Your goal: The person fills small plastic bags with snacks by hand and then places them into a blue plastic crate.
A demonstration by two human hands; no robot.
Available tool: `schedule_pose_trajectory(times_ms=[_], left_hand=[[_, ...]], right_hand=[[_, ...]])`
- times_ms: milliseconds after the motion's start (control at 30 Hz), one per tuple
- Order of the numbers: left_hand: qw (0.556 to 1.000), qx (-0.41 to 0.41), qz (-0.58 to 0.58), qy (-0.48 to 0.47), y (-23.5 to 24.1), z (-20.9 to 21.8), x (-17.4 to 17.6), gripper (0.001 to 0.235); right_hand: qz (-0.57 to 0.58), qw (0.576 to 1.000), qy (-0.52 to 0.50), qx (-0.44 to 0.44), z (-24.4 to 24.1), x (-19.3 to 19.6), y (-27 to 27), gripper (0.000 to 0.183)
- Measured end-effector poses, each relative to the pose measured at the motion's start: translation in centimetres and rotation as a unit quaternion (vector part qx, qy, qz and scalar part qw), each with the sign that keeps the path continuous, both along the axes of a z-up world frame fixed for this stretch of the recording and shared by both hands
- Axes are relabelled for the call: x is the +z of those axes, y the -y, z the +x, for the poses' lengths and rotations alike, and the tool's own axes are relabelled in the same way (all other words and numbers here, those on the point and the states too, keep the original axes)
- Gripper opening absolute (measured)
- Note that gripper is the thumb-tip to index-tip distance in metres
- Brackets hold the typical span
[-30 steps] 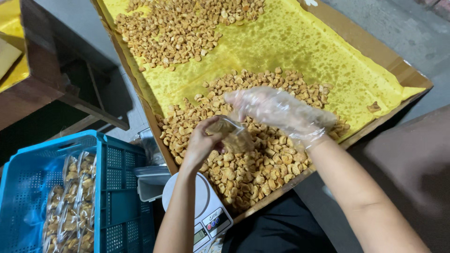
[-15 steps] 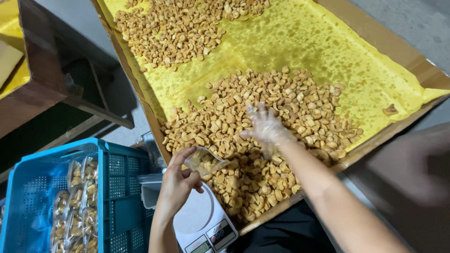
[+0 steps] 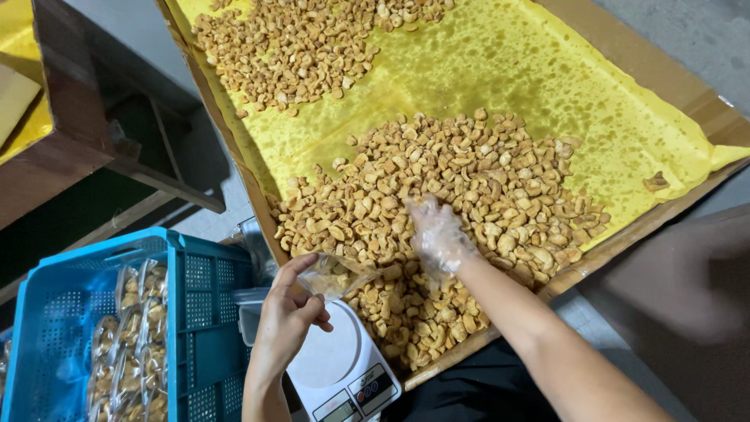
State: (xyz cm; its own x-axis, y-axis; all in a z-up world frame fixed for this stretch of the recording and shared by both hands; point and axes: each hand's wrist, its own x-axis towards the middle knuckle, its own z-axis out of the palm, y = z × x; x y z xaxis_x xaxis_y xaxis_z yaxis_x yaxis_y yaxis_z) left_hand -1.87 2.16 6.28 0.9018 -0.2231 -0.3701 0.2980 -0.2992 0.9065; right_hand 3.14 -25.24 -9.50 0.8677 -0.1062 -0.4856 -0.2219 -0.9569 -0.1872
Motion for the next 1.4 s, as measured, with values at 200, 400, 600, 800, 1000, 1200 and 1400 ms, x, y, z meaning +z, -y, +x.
schedule_pose_trajectory(times_ms=[200, 400, 600, 800, 1000, 1200, 1400], left_hand=[[0.999, -0.027, 0.038, 0.017, 0.6, 0.3, 0.2, 0.065], [0.997, -0.063, -0.038, 0.020, 2.1, 0.7, 1.4, 0.067], [0.991, -0.113, -0.065, 0.019, 4.0, 2.2, 1.6, 0.069], [0.991, -0.128, -0.044, 0.009, 8.0, 4.7, -0.6, 0.068], [0.970, -0.145, 0.131, 0.145, 12.8, 6.6, -4.6, 0.066], [0.995, -0.090, -0.015, 0.041, 13.4, 6.2, -4.3, 0.074], [0.992, -0.071, -0.102, 0.021, 12.7, 5.3, -1.8, 0.076]], right_hand=[[0.039, 0.998, -0.041, -0.023, -2.2, 2.6, 1.0, 0.079], [0.009, 0.998, 0.063, -0.009, -2.8, -0.4, 0.7, 0.068], [0.464, 0.836, 0.002, -0.294, -3.0, 4.8, 4.1, 0.049], [0.889, 0.399, 0.067, -0.217, -0.6, 9.7, 5.4, 0.066], [0.869, 0.418, 0.157, -0.213, -2.2, 16.4, 1.8, 0.062], [0.740, 0.591, 0.282, -0.155, 0.9, 10.3, 1.0, 0.031], [0.759, 0.562, 0.314, -0.093, 2.1, 7.5, 1.9, 0.021]])
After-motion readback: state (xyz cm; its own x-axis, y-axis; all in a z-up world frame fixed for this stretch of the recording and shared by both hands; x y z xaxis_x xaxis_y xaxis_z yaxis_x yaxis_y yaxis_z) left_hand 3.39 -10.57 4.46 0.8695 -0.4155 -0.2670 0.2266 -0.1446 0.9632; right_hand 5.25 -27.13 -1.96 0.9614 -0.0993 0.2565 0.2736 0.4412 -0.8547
